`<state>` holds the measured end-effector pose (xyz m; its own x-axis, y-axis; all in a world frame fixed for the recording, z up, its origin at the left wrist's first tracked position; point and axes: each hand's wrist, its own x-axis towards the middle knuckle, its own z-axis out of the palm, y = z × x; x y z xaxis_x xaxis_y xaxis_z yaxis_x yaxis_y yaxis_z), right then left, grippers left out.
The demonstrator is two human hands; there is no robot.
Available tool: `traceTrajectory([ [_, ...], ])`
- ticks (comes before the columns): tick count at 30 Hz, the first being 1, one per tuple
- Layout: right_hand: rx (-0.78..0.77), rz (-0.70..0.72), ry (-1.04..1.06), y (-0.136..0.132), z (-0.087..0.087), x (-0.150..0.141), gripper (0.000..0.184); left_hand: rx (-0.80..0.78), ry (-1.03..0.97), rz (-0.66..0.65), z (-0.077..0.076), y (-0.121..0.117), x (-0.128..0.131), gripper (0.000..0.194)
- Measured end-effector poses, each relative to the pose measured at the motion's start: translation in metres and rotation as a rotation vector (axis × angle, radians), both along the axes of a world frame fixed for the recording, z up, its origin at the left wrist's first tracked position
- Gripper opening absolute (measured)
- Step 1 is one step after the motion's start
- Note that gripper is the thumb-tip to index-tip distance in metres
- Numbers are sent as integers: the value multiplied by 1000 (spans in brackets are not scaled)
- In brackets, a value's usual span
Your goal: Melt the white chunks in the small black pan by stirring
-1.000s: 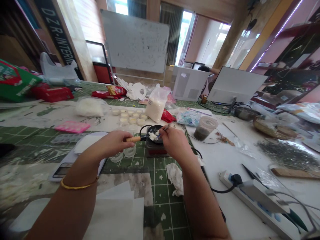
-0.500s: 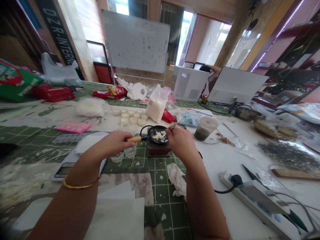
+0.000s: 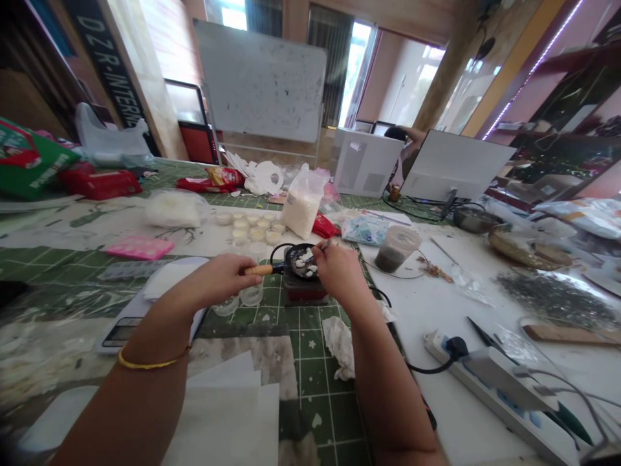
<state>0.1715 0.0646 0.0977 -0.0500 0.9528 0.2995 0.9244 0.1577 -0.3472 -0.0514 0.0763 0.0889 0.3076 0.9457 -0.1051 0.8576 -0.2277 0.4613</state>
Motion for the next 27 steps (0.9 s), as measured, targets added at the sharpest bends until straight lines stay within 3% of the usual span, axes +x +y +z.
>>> traceTrajectory([
  [6, 28, 28, 63, -2, 3, 8, 37, 16, 6, -4, 0, 0, 1, 33],
  [11, 90, -167, -35, -2, 7, 13, 37, 27, 19, -14, 2, -2, 1, 32],
  [15, -14, -71, -27, -1, 6, 15, 37, 17, 12, -15, 2, -2, 1, 31],
  [19, 96, -141, 8, 0, 5, 16, 38, 22, 3, -23, 2, -2, 0, 31],
  [24, 4, -108, -77, 0, 5, 16, 37, -12, 9, -18, 3, -2, 1, 28],
  [27, 60, -99, -68, -5, 8, 14, 38, -16, -4, -19, 2, -1, 0, 28],
])
